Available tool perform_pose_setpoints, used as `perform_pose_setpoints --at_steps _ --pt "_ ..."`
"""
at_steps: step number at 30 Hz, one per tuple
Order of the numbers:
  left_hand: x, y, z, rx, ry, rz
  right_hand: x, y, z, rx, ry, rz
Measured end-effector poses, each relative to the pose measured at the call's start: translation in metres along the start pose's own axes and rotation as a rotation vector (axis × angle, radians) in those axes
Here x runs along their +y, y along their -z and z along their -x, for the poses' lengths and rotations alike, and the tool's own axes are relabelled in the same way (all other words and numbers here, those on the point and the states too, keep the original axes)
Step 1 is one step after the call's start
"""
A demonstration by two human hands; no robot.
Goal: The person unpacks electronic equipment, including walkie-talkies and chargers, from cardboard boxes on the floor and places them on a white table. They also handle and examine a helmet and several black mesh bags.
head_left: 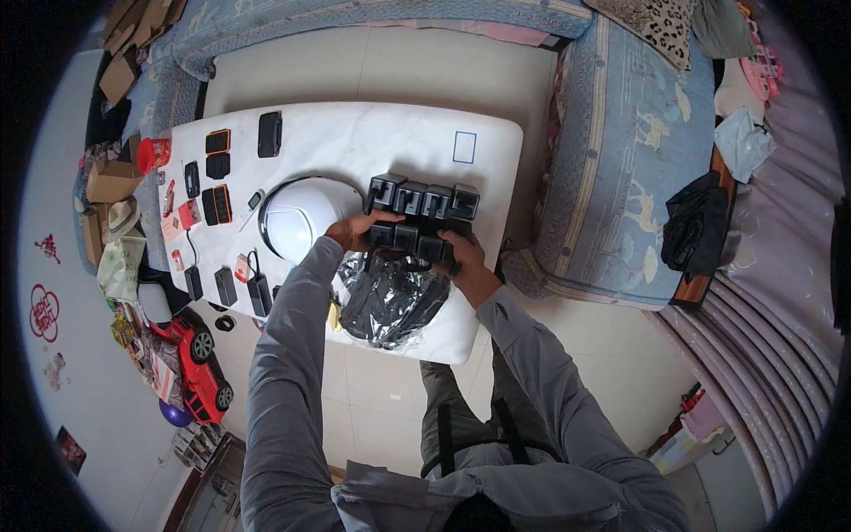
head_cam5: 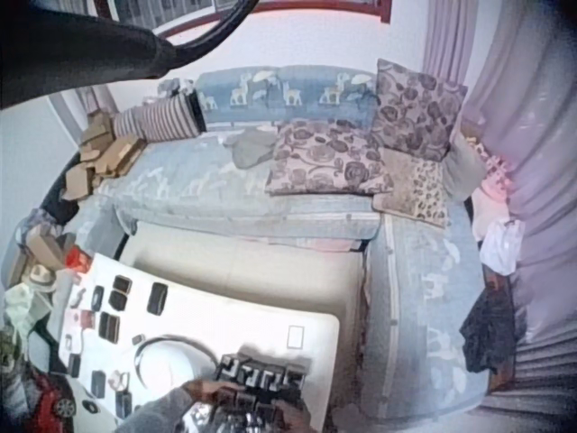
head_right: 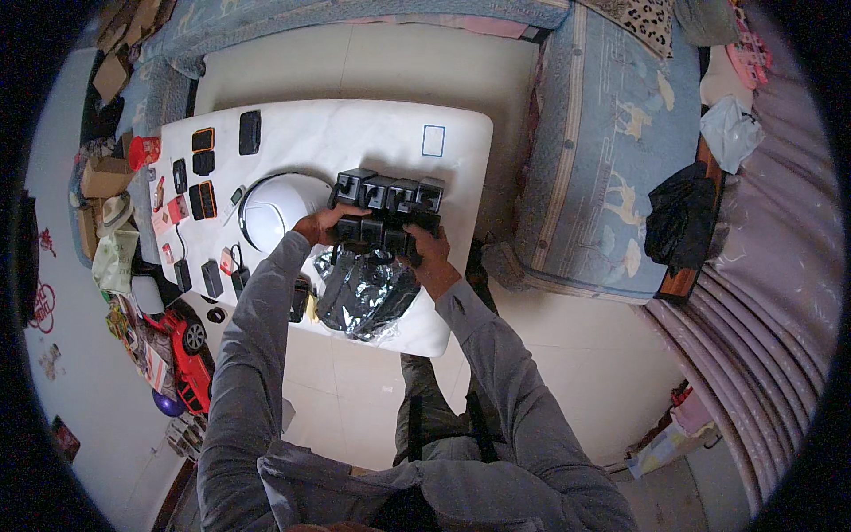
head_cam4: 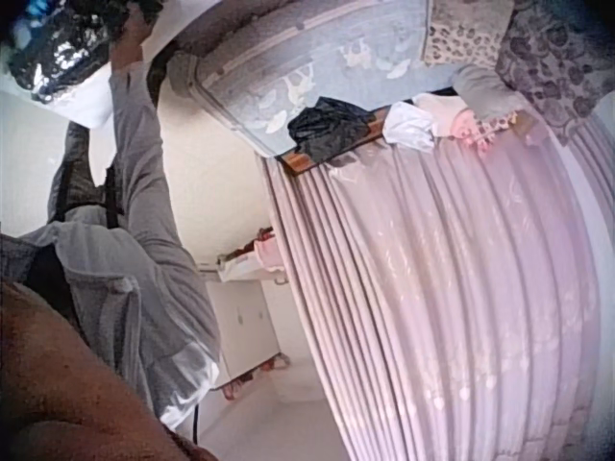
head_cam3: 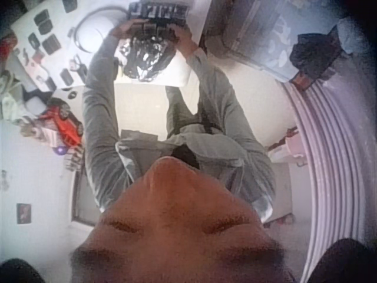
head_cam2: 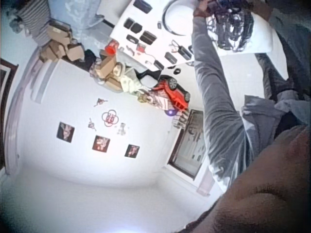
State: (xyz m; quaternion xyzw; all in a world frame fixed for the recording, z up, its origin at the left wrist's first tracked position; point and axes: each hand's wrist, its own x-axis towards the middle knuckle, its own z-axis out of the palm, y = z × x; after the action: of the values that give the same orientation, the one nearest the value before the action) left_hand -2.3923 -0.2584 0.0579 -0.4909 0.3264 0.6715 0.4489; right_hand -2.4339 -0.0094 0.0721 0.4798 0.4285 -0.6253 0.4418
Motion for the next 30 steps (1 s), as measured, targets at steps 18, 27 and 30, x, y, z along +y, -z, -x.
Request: perform_pose_setpoints --at_steps 18,27,30 --pt "-0.034 0.008 -0.014 0.239 -0.21 0.113 -0.002 0.005 -0.015 -0.15 -0.091 0.067" --pt "-0.097 -0.008 0.004 -0.073 -0.515 0.502 0.004 0.027 -0.016 -0.337 0.091 0.091" --pt "-0.128 -0.005 -0.009 -0.132 -0.703 0.743 0.004 0.036 -0.012 -0.325 0.055 0.078"
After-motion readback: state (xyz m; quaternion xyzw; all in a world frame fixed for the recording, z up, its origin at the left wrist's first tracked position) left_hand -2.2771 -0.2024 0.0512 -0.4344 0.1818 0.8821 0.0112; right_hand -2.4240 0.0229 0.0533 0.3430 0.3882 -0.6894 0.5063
